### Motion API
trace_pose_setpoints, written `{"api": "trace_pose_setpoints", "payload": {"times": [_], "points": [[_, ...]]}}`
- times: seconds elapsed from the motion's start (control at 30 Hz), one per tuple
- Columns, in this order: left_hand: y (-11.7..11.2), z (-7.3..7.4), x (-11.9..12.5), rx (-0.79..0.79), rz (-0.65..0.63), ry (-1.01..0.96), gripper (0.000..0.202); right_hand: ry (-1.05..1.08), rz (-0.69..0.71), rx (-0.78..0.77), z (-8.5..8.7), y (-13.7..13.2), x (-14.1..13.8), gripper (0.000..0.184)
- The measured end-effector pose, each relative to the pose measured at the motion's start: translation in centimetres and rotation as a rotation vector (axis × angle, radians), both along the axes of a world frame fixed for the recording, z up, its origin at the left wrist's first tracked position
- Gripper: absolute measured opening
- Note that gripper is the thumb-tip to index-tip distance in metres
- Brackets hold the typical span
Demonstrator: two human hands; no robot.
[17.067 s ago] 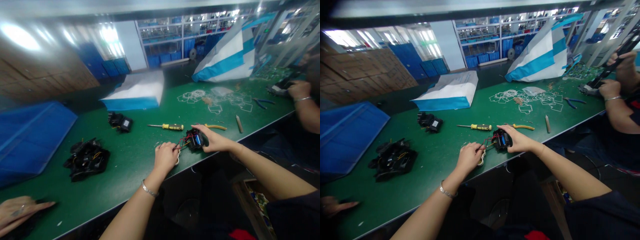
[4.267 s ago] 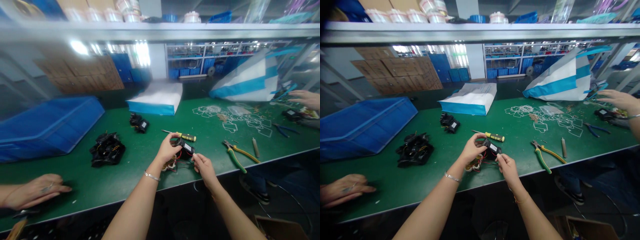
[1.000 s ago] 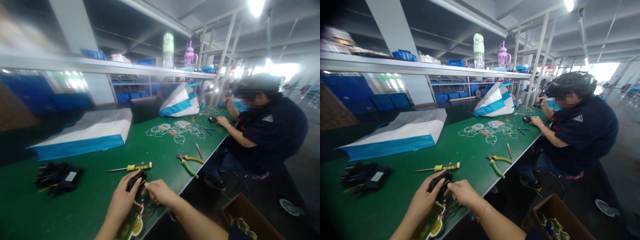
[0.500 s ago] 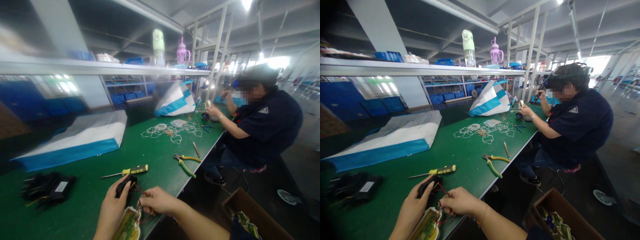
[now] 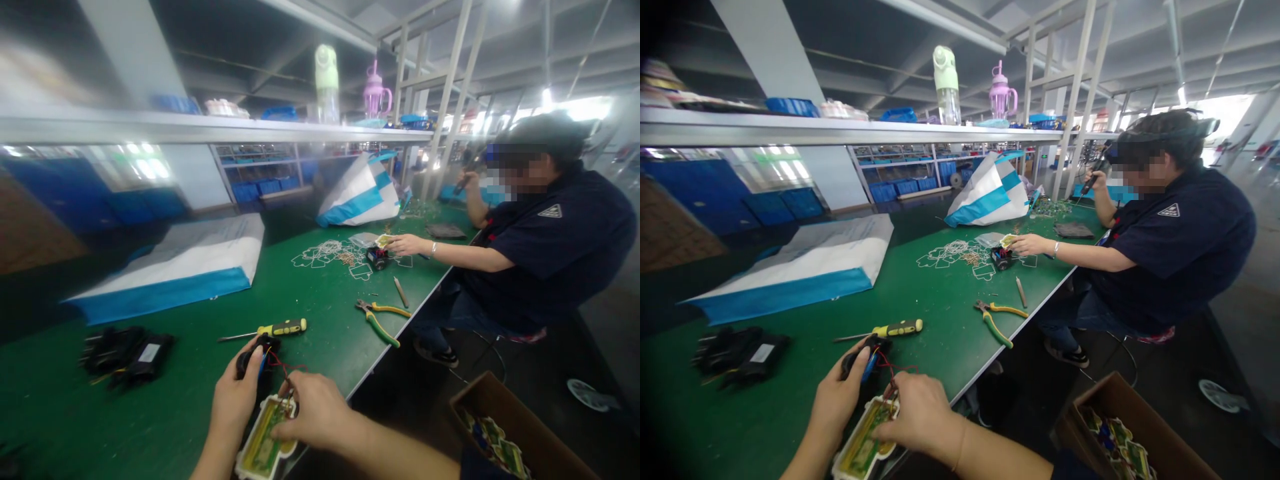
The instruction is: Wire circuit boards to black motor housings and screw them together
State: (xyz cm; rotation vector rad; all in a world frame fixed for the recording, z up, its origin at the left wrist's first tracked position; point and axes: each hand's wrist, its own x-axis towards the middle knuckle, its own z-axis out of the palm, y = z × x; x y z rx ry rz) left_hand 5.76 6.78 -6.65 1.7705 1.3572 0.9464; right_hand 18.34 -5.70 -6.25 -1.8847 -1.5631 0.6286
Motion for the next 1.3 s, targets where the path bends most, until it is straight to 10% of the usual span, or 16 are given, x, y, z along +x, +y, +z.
{"api": "trace_pose_setpoints", "payload": {"times": [0.2, 0.57, 1.1, 1.3], "points": [[0.0, 0.5, -0.9, 0.02, -0.065, 0.019, 0.051, -0.101, 0.019, 0.114, 2.5, 0.4, 4.7, 0.028], [-1.1, 1.4, -0.2, 0.283, -0.131, -0.045, 0.025, 0.72, 0.224, -0.161, 1.0, 0.4, 5.4, 0.042], [-2.8, 3.7, -1.7, 0.397, -0.35, 0.466, 0.065, 1.019, 0.187, -0.106, 0.0, -0.2, 5.0, 0.039], [-3.1, 3.1, -0.5, 0.331, -0.194, 0.634, 0.069, 0.47, 0.09, -0.041, 0.2, -0.4, 5.1, 0.04]]}}
